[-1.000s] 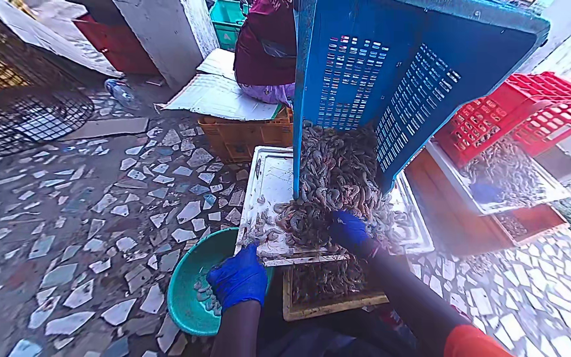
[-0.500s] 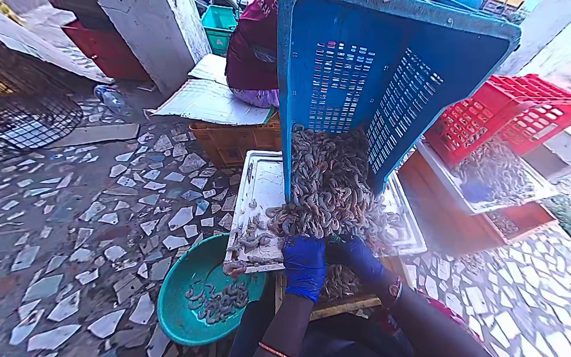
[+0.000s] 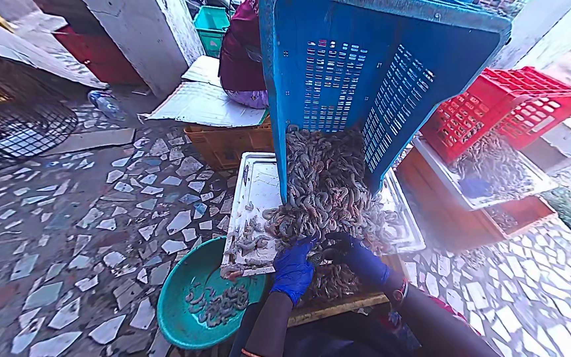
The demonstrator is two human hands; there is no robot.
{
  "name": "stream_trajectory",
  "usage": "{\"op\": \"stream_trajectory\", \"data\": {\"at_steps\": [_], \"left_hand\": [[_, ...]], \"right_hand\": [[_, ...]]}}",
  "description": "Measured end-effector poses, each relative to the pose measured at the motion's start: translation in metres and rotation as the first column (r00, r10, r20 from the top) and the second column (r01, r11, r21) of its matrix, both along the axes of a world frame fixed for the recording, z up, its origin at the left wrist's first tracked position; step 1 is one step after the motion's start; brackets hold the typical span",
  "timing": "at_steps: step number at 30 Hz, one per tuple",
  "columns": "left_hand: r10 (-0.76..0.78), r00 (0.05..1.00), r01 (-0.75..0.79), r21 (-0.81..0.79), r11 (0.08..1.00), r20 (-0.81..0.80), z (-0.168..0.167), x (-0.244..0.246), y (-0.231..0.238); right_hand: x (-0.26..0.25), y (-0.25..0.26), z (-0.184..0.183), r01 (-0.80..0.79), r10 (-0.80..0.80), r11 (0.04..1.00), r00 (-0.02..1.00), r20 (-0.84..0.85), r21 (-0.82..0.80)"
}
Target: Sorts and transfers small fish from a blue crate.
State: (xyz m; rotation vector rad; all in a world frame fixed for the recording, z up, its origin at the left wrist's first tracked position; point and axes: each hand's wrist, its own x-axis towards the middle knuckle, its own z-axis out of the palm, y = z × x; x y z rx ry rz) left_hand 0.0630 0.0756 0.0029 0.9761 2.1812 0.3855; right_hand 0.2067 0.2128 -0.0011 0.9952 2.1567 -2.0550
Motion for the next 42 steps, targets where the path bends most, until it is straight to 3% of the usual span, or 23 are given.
{"op": "stream_trajectory", "data": {"at_steps": [2, 6, 9, 12, 14, 16, 17, 19, 20, 23, 24, 26, 27, 29, 30, 31, 34, 37, 40, 42], "left_hand": [[-0.001, 0.992, -0.004, 0.041, 0.999, 0.123, 0.006, 0.005, -0.001], [-0.065, 0.996, 0.062, -0.056, 0.996, -0.058, 0.009, 0.018, 0.009], [-0.044, 0.979, 0.033, -0.061, 0.998, -0.198, 0.007, 0.022, 0.012], [0.012, 0.974, -0.031, -0.082, 0.996, -0.224, 0.001, 0.014, 0.008], [0.112, 0.986, -0.119, -0.048, 0.992, -0.123, -0.003, 0.003, 0.002], [0.233, 0.966, -0.247, 0.136, 0.959, 0.112, -0.01, -0.001, -0.001], [0.25, 0.929, -0.319, 0.249, 0.914, 0.273, -0.015, 0.002, -0.002], [0.23, 0.805, -0.486, 0.385, 0.785, 0.546, -0.016, 0.014, 0.001], [0.247, 0.733, -0.567, 0.369, 0.736, 0.634, -0.014, 0.021, 0.003], [0.346, 0.57, -0.725, 0.258, 0.639, 0.745, -0.005, 0.026, 0.004], [0.371, 0.529, -0.759, 0.231, 0.608, 0.763, -0.006, 0.022, 0.001], [0.393, 0.507, -0.782, 0.219, 0.583, 0.767, -0.005, 0.01, -0.009], [0.398, 0.565, -0.748, 0.246, 0.616, 0.723, -0.002, -0.001, -0.017], [0.405, 0.813, -0.524, 0.219, 0.823, 0.419, 0.011, -0.028, -0.041], [0.376, 0.909, -0.394, 0.077, 0.916, 0.182, 0.019, -0.04, -0.055], [0.326, 0.945, -0.325, -0.086, 0.942, 0.001, 0.025, -0.049, -0.067], [0.325, 0.916, -0.388, -0.313, 0.867, -0.236, 0.02, -0.065, -0.096], [0.376, 0.858, -0.486, -0.318, 0.814, -0.35, 0.013, -0.076, -0.1], [0.456, 0.795, -0.564, -0.212, 0.798, -0.4, 0.012, -0.077, -0.094], [0.513, 0.773, -0.569, -0.05, 0.821, -0.373, 0.022, -0.073, -0.086]], "right_hand": [[-0.001, -0.003, 0.003, -0.006, 0.002, 0.995, 0.999, 0.036, 0.097], [0.0, -0.006, 0.012, -0.061, 0.053, 0.963, 0.998, 0.04, 0.262], [0.001, -0.007, 0.013, 0.014, -0.003, 0.994, 0.995, -0.1, 0.104], [0.005, -0.003, 0.023, 0.052, -0.054, 0.999, 0.983, -0.175, -0.015], [0.009, 0.007, 0.023, -0.09, 0.09, 0.985, 0.996, 0.006, 0.15], [0.01, 0.012, 0.009, -0.352, 0.243, 0.859, 0.92, 0.309, 0.371], [0.008, 0.008, 0.001, -0.402, 0.255, 0.797, 0.9, 0.353, 0.451], [0.001, -0.006, -0.009, -0.334, 0.217, 0.746, 0.94, 0.265, 0.576], [0.0, -0.014, -0.013, -0.266, 0.182, 0.71, 0.964, 0.194, 0.652], [-0.001, -0.022, -0.035, -0.057, 0.129, 0.469, 0.992, -0.004, 0.881], [-0.001, -0.022, -0.037, -0.019, 0.126, 0.466, 0.991, -0.045, 0.884], [0.003, -0.024, -0.023, -0.069, 0.124, 0.613, 0.992, -0.009, 0.787], [0.004, -0.02, -0.01, -0.196, 0.17, 0.672, 0.979, 0.109, 0.714], [0.001, -0.005, 0.007, -0.506, 0.304, 0.597, 0.861, 0.408, 0.623], [-0.005, 0.005, 0.008, -0.552, 0.293, 0.56, 0.83, 0.475, 0.618], [-0.015, 0.014, 0.01, -0.502, 0.228, 0.565, 0.858, 0.461, 0.655], [-0.074, 0.037, 0.018, -0.345, 0.102, 0.519, 0.933, 0.344, 0.782], [-0.137, 0.057, 0.011, -0.52, 0.24, 0.363, 0.854, 0.462, 0.773], [-0.157, 0.06, 0.01, -0.672, 0.273, 0.246, 0.739, 0.615, 0.698], [-0.148, 0.06, 0.007, -0.649, 0.258, 0.208, 0.758, 0.599, 0.732]]}}
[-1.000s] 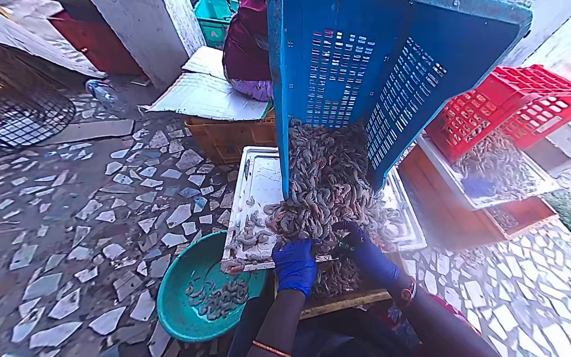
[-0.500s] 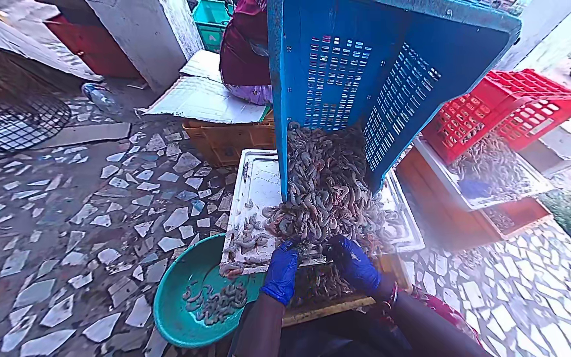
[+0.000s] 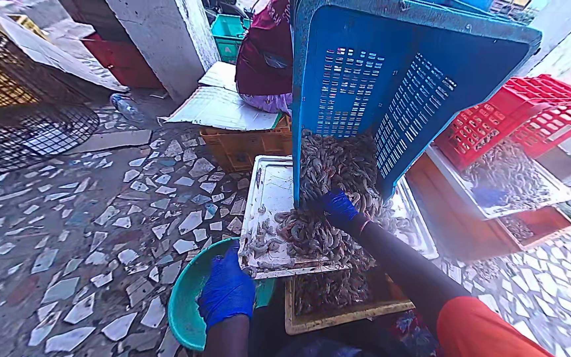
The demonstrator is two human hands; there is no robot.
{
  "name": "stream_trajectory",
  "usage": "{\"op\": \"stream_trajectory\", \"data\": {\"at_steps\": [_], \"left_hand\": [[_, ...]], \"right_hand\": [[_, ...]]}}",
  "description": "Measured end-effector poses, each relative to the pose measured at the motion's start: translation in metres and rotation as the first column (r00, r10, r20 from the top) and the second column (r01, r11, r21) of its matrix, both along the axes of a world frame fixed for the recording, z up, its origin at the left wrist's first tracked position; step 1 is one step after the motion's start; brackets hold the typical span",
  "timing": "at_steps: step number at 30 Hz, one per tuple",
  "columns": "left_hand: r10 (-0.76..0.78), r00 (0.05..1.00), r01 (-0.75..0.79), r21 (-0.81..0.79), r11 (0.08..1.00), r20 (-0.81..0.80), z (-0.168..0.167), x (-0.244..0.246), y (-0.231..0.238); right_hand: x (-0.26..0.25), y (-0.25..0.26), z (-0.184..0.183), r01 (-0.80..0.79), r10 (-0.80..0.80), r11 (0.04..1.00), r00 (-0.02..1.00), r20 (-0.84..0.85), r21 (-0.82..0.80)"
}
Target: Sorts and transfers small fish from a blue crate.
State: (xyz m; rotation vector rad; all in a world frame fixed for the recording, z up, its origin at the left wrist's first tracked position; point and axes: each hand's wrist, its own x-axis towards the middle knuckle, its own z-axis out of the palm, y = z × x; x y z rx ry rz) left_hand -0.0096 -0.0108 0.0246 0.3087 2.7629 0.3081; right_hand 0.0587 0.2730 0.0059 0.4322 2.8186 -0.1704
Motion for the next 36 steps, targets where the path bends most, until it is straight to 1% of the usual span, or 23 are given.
{"op": "stream_trajectory", "data": {"at_steps": [2, 4, 6, 9, 10, 11, 12, 13, 14, 15, 16, 18, 20, 21, 22, 23, 25, 27, 29, 31, 33, 34, 36], "left_hand": [[-0.071, 0.997, 0.069, 0.159, 0.985, 0.005, 0.01, 0.013, 0.015], [-0.168, 0.978, 0.121, 0.315, 0.941, 0.125, 0.012, 0.03, 0.033], [-0.283, 0.931, 0.161, 0.434, 0.887, 0.232, 0.008, 0.045, 0.052], [-0.455, 0.855, 0.209, 0.638, 0.741, 0.248, -0.012, 0.065, 0.078], [-0.488, 0.84, 0.197, 0.705, 0.681, 0.236, -0.021, 0.072, 0.088], [-0.5, 0.832, 0.178, 0.736, 0.653, 0.242, -0.026, 0.08, 0.098], [-0.495, 0.838, 0.203, 0.709, 0.675, 0.232, -0.027, 0.087, 0.103], [-0.491, 0.849, 0.27, 0.639, 0.72, 0.194, -0.026, 0.094, 0.105], [-0.502, 0.854, 0.358, 0.544, 0.759, 0.139, -0.023, 0.1, 0.107], [-0.531, 0.844, 0.446, 0.449, 0.774, 0.077, -0.021, 0.106, 0.108], [-0.572, 0.82, 0.533, 0.348, 0.771, 0.011, -0.021, 0.113, 0.11], [-0.661, 0.75, 0.65, 0.207, 0.731, -0.023, -0.015, 0.124, 0.117], [-0.709, 0.705, 0.697, 0.18, 0.694, 0.006, -0.013, 0.131, 0.122], [-0.724, 0.688, 0.705, 0.196, 0.682, 0.045, -0.012, 0.133, 0.123], [-0.73, 0.678, 0.702, 0.221, 0.677, 0.086, -0.01, 0.132, 0.124], [-0.717, 0.686, 0.676, 0.257, 0.691, 0.123, -0.011, 0.131, 0.124], [-0.631, 0.753, 0.547, 0.355, 0.758, 0.188, -0.013, 0.126, 0.121], [-0.528, 0.797, 0.397, 0.405, 0.824, 0.293, -0.009, 0.115, 0.117], [-0.43, 0.827, 0.292, 0.377, 0.879, 0.362, -0.008, 0.103, 0.114], [-0.377, 0.866, 0.268, 0.33, 0.905, 0.329, -0.013, 0.093, 0.11], [-0.412, 0.882, 0.345, 0.282, 0.895, 0.228, -0.02, 0.084, 0.105], [-0.451, 0.865, 0.386, 0.285, 0.878, 0.219, -0.021, 0.08, 0.102], [-0.549, 0.799, 0.414, 0.435, 0.799, 0.247, -0.024, 0.077, 0.098]], "right_hand": [[0.019, 0.001, -0.005, 0.008, -0.006, 1.0, 0.997, -0.074, 0.024], [0.044, 0.0, -0.01, 0.047, -0.042, 0.999, 0.979, -0.199, 0.021], [0.068, -0.008, -0.01, 0.128, -0.116, 0.992, 0.942, -0.315, 0.016], [0.1, -0.039, 0.007, 0.241, -0.249, 0.968, 0.906, -0.342, -0.068], [0.11, -0.047, 0.012, 0.263, -0.283, 0.959, 0.911, -0.301, -0.106], [0.12, -0.053, 0.018, 0.291, -0.325, 0.942, 0.915, -0.24, -0.167], [0.13, -0.057, 0.02, 0.326, -0.37, 0.915, 0.914, -0.167, -0.238], [0.137, -0.058, 0.021, 0.369, -0.415, 0.877, 0.904, -0.098, -0.309], [0.143, -0.056, 0.022, 0.413, -0.459, 0.823, 0.888, -0.028, -0.391], [0.148, -0.053, 0.02, 0.457, -0.499, 0.754, 0.866, 0.042, -0.472], [0.154, -0.051, 0.019, 0.495, -0.529, 0.677, 0.842, 0.108, -0.545], [0.163, -0.046, 0.02, 0.55, -0.578, 0.53, 0.792, 0.2, -0.645], [0.171, -0.042, 0.022, 0.582, -0.619, 0.466, 0.753, 0.224, -0.666], [0.175, -0.039, 0.02, 0.584, -0.627, 0.473, 0.749, 0.213, -0.66], [0.177, -0.036, 0.019, 0.573, -0.613, 0.511, 0.766, 0.196, -0.641], [0.181, -0.034, 0.015, 0.531, -0.581, 0.586, 0.802, 0.14, -0.612], [0.184, -0.031, 0.009, 0.386, -0.455, 0.755, 0.89, 0.0, -0.53], [0.185, -0.032, 0.001, 0.218, -0.312, 0.855, 0.941, -0.131, -0.47], [0.181, -0.036, 0.001, 0.145, -0.25, 0.886, 0.949, -0.191, -0.44], [0.176, -0.036, 0.003, 0.163, -0.262, 0.884, 0.949, -0.176, -0.438], [0.172, -0.035, 0.004, 0.187, -0.293, 0.867, 0.941, -0.169, -0.462], [0.172, -0.034, 0.004, 0.203, -0.312, 0.854, 0.937, -0.158, -0.479], [0.172, -0.033, 0.003, 0.217, -0.334, 0.825, 0.932, -0.141, -0.521]]}}
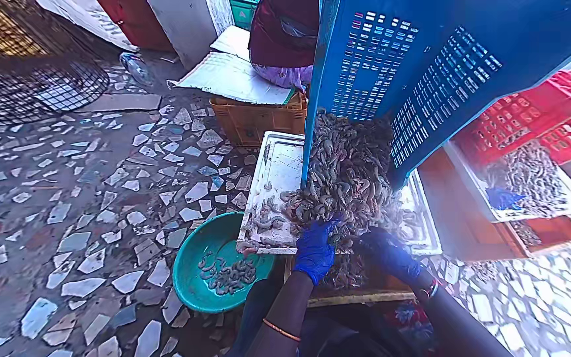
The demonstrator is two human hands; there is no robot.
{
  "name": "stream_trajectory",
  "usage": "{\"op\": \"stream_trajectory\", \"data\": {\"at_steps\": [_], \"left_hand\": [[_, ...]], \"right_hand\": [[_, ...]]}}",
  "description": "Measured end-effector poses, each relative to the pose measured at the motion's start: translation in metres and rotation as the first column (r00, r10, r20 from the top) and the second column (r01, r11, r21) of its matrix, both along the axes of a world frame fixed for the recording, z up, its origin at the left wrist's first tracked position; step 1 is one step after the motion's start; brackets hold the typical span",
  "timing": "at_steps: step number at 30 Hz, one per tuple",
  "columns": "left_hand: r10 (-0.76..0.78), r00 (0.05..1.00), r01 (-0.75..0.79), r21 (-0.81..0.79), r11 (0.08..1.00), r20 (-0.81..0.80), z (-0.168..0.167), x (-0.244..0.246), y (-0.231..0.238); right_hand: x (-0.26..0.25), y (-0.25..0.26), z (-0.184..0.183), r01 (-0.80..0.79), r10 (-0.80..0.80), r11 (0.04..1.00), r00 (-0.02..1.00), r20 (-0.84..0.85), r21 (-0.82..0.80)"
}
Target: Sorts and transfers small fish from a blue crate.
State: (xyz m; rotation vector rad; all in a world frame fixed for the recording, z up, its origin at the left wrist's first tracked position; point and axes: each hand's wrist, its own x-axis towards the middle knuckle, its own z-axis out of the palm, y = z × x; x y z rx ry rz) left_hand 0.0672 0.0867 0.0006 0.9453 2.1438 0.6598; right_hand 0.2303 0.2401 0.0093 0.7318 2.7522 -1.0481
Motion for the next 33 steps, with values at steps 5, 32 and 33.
{"op": "stream_trajectory", "data": {"at_steps": [5, 32, 33], "left_hand": [[-0.125, 0.992, 0.125, -0.026, 0.992, 0.007, 0.01, 0.018, 0.007], [-0.053, 0.895, -0.155, 0.42, 0.894, 0.443, -0.016, 0.033, 0.0], [-0.071, 0.896, -0.144, 0.439, 0.887, 0.438, -0.019, 0.033, 0.0]], "right_hand": [[-0.003, -0.013, 0.001, 0.142, -0.144, 0.968, 0.99, 0.005, -0.208], [0.021, 0.01, 0.032, -0.044, 0.1, 0.962, 0.975, 0.198, -0.27], [0.022, 0.01, 0.033, -0.063, 0.121, 0.961, 0.971, 0.206, -0.268]]}}
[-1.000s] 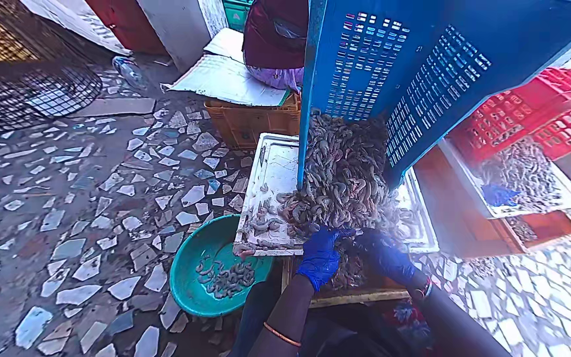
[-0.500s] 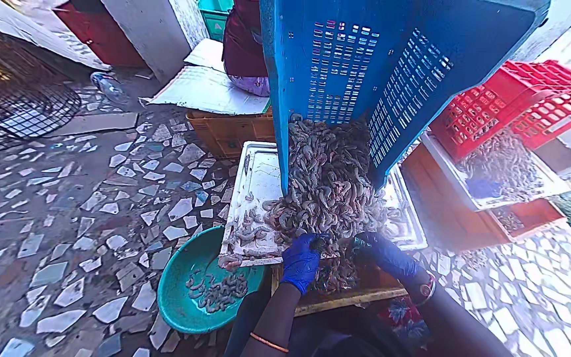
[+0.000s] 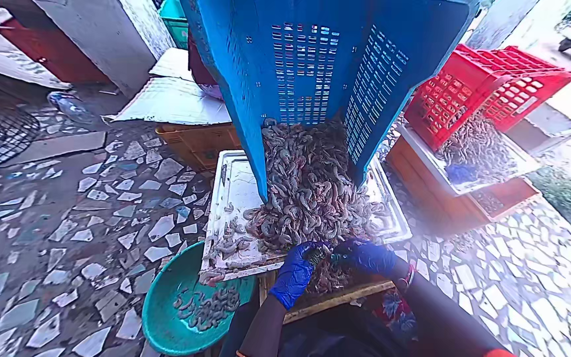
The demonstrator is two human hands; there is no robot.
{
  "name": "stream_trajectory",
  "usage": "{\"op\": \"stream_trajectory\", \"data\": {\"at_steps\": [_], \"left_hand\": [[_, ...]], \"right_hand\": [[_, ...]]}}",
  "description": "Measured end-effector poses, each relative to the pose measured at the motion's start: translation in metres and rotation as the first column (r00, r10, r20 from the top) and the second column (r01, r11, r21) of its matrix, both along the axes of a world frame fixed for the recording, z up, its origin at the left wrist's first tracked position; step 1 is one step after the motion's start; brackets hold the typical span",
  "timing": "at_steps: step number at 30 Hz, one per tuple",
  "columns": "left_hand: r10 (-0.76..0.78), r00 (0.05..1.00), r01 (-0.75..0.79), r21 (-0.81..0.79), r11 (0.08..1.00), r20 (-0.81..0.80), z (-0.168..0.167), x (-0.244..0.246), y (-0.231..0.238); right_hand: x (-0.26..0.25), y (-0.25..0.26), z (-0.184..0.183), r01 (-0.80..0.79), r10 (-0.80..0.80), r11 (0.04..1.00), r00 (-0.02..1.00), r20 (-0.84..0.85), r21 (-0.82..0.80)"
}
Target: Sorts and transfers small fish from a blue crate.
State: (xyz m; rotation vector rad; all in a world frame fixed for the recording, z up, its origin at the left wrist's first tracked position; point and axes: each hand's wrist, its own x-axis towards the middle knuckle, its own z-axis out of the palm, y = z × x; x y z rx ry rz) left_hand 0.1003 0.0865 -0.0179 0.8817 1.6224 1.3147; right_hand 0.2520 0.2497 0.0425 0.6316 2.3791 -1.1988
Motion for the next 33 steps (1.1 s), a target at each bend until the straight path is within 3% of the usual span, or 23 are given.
{"op": "stream_trajectory", "data": {"at_steps": [6, 12, 15, 19, 25, 27, 30, 33], "left_hand": [[-0.012, 0.998, 0.008, -0.06, 0.998, -0.061, -0.002, 0.007, 0.003], [-0.013, 0.99, -0.003, -0.111, 0.994, -0.141, 0.008, 0.01, 0.007], [-0.053, 0.981, 0.028, -0.134, 0.991, -0.184, 0.011, 0.008, 0.008], [-0.034, 0.984, 0.008, -0.145, 0.989, -0.175, 0.011, 0.007, 0.008], [0.076, 0.997, -0.075, -0.051, 0.996, 0.01, -0.002, -0.003, 0.005], [0.175, 0.983, -0.171, -0.065, 0.983, 0.062, -0.006, -0.008, 0.006], [0.334, 0.94, -0.325, -0.116, 0.938, 0.065, -0.009, -0.017, 0.008], [0.271, 0.962, -0.275, -0.133, 0.952, -0.046, 0.0, -0.015, 0.011]], "right_hand": [[0.002, 0.002, 0.01, 0.041, -0.039, 0.994, 0.999, 0.029, -0.103], [0.002, -0.001, 0.007, 0.169, -0.168, 0.985, 0.985, 0.028, -0.04], [0.003, 0.0, 0.002, 0.182, -0.187, 0.979, 0.981, -0.045, -0.093], [0.002, 0.003, -0.002, 0.06, -0.059, 0.998, 0.994, -0.093, 0.0], [-0.001, 0.001, -0.001, -0.08, 0.086, 0.994, 0.993, -0.079, 0.077], [-0.002, 0.003, -0.002, -0.051, 0.055, 0.993, 0.998, -0.034, 0.11], [-0.002, 0.011, -0.02, 0.101, -0.085, 0.985, 0.989, -0.117, 0.14], [-0.012, 0.008, -0.02, 0.274, -0.265, 0.962, 0.93, -0.255, -0.002]]}}
